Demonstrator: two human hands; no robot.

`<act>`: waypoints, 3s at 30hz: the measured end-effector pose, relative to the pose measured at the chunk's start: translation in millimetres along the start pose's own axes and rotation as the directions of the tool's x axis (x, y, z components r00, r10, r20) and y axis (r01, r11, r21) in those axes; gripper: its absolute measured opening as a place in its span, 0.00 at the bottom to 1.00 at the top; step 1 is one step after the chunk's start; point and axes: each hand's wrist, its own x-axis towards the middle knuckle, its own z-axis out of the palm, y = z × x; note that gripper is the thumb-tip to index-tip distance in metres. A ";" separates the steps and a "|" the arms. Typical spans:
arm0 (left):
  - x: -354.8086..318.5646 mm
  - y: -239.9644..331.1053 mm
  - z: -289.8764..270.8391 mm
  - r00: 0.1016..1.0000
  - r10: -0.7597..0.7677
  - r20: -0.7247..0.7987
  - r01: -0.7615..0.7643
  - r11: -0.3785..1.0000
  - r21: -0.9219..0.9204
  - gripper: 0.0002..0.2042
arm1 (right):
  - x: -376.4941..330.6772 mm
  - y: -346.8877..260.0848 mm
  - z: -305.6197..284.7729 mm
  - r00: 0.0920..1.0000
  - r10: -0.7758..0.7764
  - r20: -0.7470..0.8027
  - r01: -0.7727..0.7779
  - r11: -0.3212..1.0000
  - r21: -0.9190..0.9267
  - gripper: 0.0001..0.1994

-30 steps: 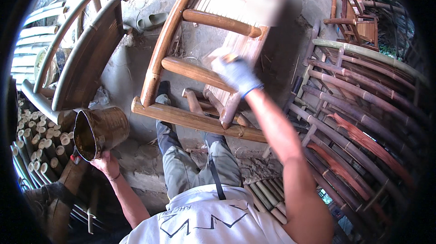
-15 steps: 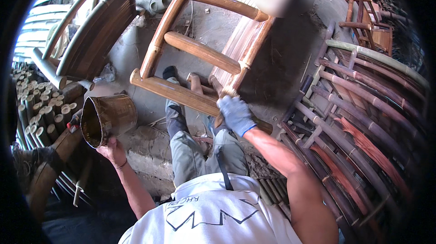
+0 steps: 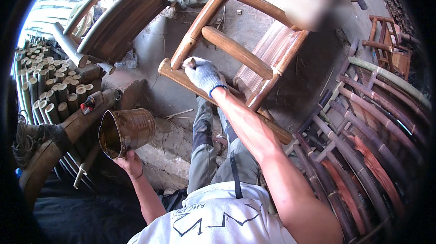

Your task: The person applies a dark varnish to a bamboo chair using a brush. They dip the brush into a container held in the left hand and coat the chair's legs and frame. The person repositions the chair to access different sides and continues the application process.

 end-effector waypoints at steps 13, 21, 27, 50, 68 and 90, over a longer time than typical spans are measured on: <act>17.0 -13.1 0.5 0.999 -0.042 -0.007 0.043 0.995 0.088 0.46 | -64.6 25.3 -110.8 0.788 0.172 -0.591 -0.193 0.981 0.027 0.14; 10.7 -19.9 9.9 0.998 -0.048 0.042 0.041 0.987 0.155 0.46 | -93.0 23.3 -179.2 0.639 0.387 -0.665 -0.132 0.907 0.401 0.18; 2.3 -28.7 2.8 0.999 -0.039 0.037 0.033 0.986 0.161 0.45 | -110.8 63.2 -186.9 0.540 0.284 -0.793 -0.399 0.915 0.056 0.12; -1.4 -49.4 20.5 0.993 -0.119 -0.008 0.119 0.976 0.185 0.47 | 70.6 45.4 -308.7 0.997 0.065 -0.037 -0.050 0.223 -0.974 0.13; -18.4 -33.1 52.0 0.998 -0.028 0.049 0.021 0.990 0.142 0.45 | -100.4 154.5 -282.9 0.615 0.503 -0.607 -0.044 0.791 0.611 0.20; -99.8 9.0 71.0 0.995 -0.011 0.096 0.013 1.000 -0.022 0.47 | -169.4 69.3 -207.8 0.926 -0.344 -0.159 0.074 0.577 -0.814 0.06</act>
